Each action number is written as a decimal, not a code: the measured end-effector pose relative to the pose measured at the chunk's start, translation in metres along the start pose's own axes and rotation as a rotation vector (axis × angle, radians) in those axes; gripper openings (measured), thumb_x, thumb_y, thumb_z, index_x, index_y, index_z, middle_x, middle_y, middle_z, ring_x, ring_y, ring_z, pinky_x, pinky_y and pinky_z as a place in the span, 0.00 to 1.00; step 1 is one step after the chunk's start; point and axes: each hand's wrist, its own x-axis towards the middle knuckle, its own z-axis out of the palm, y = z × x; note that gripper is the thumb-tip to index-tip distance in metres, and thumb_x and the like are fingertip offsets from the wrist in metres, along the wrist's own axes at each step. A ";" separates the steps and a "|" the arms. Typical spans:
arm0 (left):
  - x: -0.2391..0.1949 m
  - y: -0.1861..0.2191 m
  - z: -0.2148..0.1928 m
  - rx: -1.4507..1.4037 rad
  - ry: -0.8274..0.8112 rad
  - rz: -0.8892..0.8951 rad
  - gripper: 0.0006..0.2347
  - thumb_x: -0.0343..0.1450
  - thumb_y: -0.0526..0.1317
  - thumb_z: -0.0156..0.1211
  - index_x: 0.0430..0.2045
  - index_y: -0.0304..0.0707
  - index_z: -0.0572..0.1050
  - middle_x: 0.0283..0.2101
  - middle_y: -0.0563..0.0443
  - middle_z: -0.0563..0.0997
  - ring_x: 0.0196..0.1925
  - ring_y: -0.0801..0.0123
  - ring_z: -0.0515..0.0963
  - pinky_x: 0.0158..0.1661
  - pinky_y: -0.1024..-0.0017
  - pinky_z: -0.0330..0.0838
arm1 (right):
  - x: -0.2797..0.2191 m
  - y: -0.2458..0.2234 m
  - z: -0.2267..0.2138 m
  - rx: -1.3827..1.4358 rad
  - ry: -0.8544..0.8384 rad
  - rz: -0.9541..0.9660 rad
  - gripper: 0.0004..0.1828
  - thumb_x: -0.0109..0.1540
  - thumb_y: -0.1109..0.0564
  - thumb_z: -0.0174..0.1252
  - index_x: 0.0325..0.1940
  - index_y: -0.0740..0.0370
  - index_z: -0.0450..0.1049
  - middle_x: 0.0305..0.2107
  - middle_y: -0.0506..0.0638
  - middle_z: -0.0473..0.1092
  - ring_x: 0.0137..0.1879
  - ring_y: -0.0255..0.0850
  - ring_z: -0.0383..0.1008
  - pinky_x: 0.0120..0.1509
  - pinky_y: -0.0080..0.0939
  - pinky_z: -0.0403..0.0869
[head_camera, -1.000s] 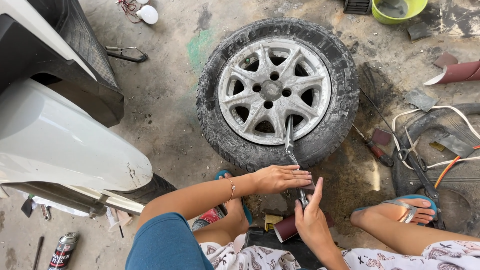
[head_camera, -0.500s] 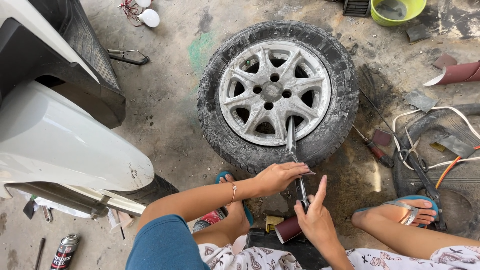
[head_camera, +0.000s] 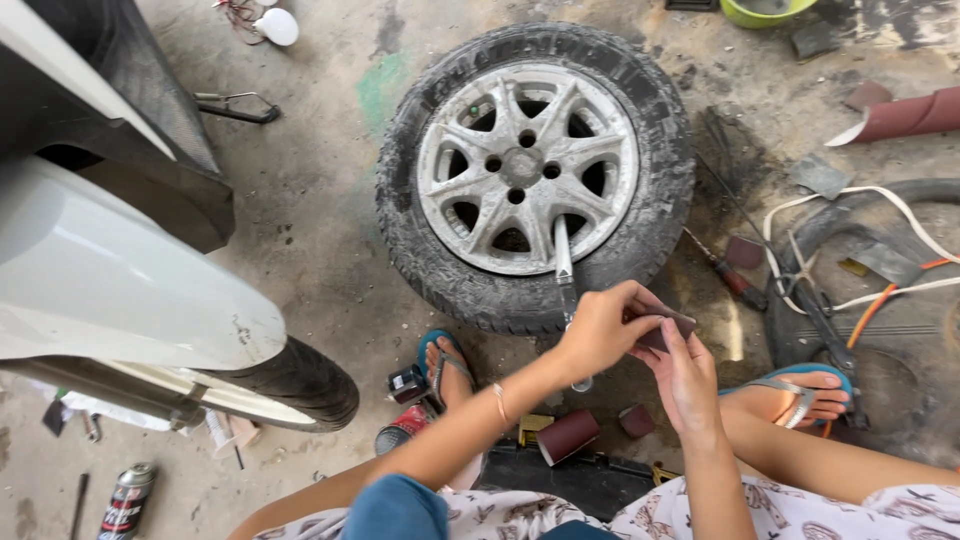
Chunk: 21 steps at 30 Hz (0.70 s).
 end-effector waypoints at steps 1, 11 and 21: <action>-0.001 0.005 0.011 0.092 0.041 0.014 0.10 0.68 0.45 0.68 0.41 0.50 0.79 0.32 0.53 0.83 0.38 0.61 0.85 0.38 0.68 0.81 | 0.004 0.010 -0.013 0.071 0.070 -0.010 0.21 0.73 0.53 0.47 0.67 0.64 0.65 0.52 0.62 0.72 0.55 0.51 0.77 0.57 0.51 0.76; -0.094 0.014 0.012 0.082 0.440 -0.427 0.34 0.73 0.45 0.62 0.66 0.21 0.50 0.56 0.21 0.69 0.56 0.28 0.75 0.52 0.38 0.72 | 0.024 0.056 -0.050 0.158 0.279 0.177 0.10 0.73 0.52 0.52 0.55 0.55 0.74 0.47 0.66 0.75 0.52 0.57 0.80 0.57 0.52 0.78; -0.073 -0.019 0.070 0.823 0.345 -0.408 0.25 0.76 0.35 0.50 0.65 0.11 0.54 0.31 0.41 0.78 0.25 0.60 0.85 0.23 0.69 0.83 | 0.012 0.045 -0.015 0.055 0.207 0.181 0.12 0.72 0.53 0.53 0.55 0.61 0.74 0.45 0.66 0.76 0.50 0.54 0.80 0.56 0.53 0.77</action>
